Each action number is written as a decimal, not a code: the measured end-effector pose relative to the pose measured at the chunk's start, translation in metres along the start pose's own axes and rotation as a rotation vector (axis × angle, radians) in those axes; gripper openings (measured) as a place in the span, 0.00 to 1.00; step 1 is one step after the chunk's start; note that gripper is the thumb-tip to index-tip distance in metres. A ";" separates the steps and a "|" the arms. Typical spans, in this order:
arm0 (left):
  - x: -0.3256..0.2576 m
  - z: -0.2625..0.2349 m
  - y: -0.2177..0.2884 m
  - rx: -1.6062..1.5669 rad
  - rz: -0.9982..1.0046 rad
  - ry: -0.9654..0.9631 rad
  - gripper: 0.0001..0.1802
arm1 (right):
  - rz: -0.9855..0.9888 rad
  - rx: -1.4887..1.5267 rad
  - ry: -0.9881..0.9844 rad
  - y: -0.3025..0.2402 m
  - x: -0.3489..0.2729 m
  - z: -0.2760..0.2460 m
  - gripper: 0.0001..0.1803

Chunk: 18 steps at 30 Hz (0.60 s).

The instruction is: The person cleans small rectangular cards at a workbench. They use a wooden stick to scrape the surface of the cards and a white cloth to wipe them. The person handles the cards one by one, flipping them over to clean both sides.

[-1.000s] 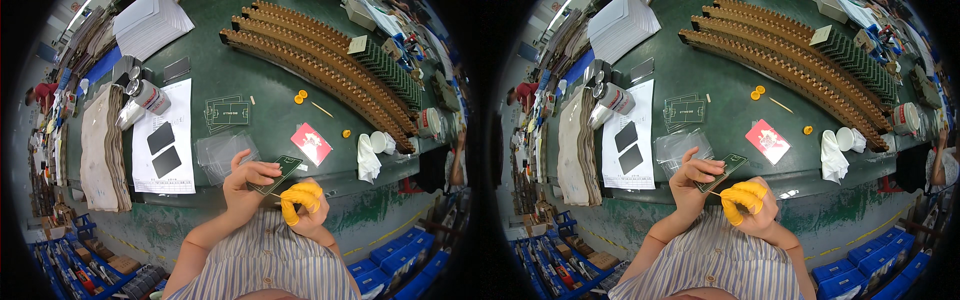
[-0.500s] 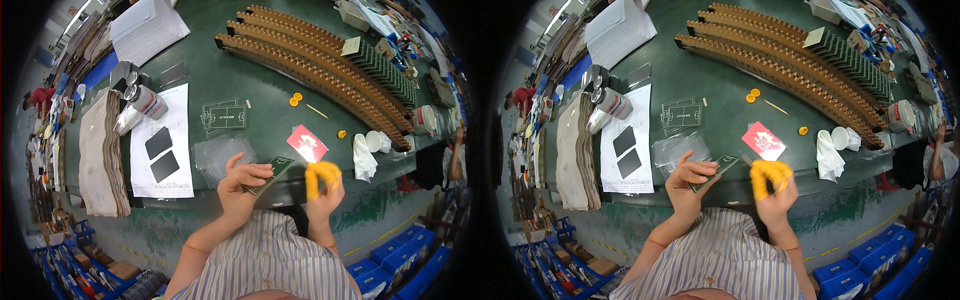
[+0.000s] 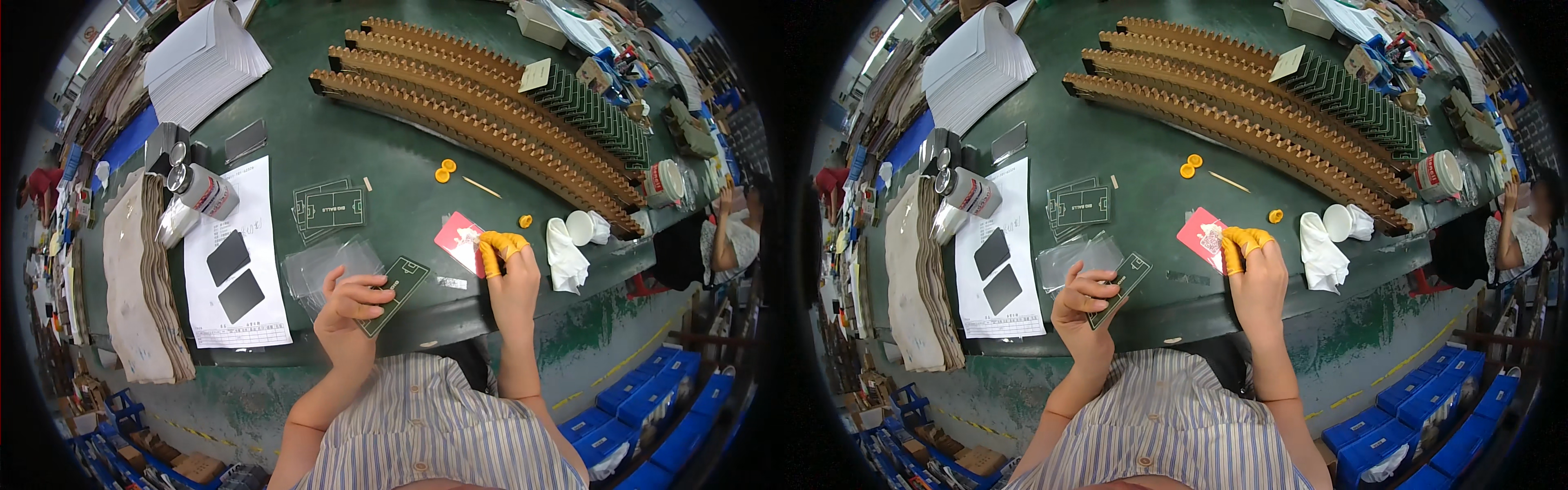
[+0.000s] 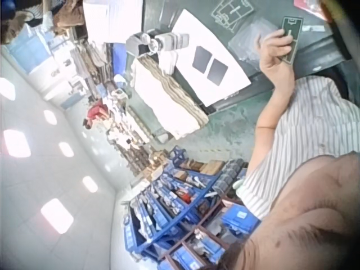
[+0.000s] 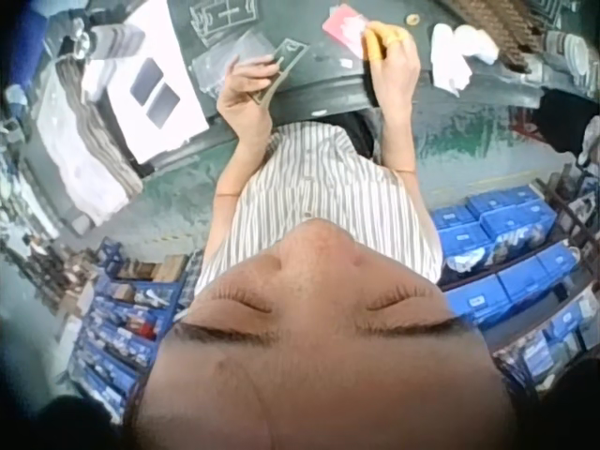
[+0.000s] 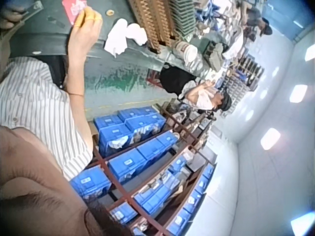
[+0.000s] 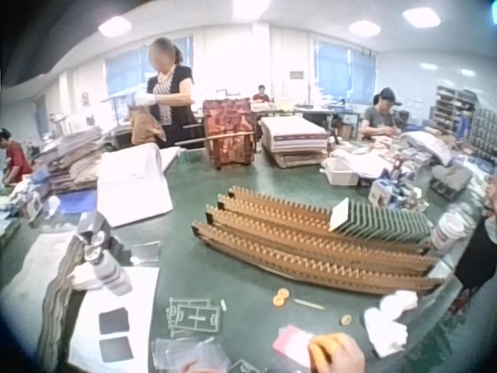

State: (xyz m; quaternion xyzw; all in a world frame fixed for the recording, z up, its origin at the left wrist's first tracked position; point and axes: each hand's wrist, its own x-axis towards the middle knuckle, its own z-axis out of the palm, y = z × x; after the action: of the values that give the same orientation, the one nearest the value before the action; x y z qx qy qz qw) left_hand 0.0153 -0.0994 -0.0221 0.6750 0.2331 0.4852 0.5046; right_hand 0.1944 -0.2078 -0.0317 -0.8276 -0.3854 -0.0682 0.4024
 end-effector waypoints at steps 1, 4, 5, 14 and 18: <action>0.000 0.000 0.000 0.003 -0.005 -0.003 0.19 | -0.012 -0.010 0.001 0.000 0.000 0.000 0.09; 0.001 0.001 -0.001 -0.011 -0.015 0.001 0.19 | -0.038 -0.033 0.009 -0.002 0.001 0.001 0.08; 0.001 0.001 -0.002 -0.015 -0.016 0.002 0.19 | -0.040 -0.036 0.013 -0.002 0.002 0.002 0.08; 0.002 0.005 -0.001 -0.071 -0.053 0.006 0.19 | -0.049 -0.030 0.040 0.001 -0.001 0.005 0.09; 0.001 0.006 0.001 -0.090 -0.063 0.008 0.20 | -0.032 -0.010 0.055 0.003 -0.003 0.005 0.09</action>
State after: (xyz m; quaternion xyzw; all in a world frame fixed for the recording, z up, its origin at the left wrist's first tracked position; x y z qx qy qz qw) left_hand 0.0209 -0.1014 -0.0210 0.6420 0.2341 0.4816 0.5487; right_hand 0.1931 -0.2071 -0.0379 -0.8211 -0.3872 -0.0992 0.4075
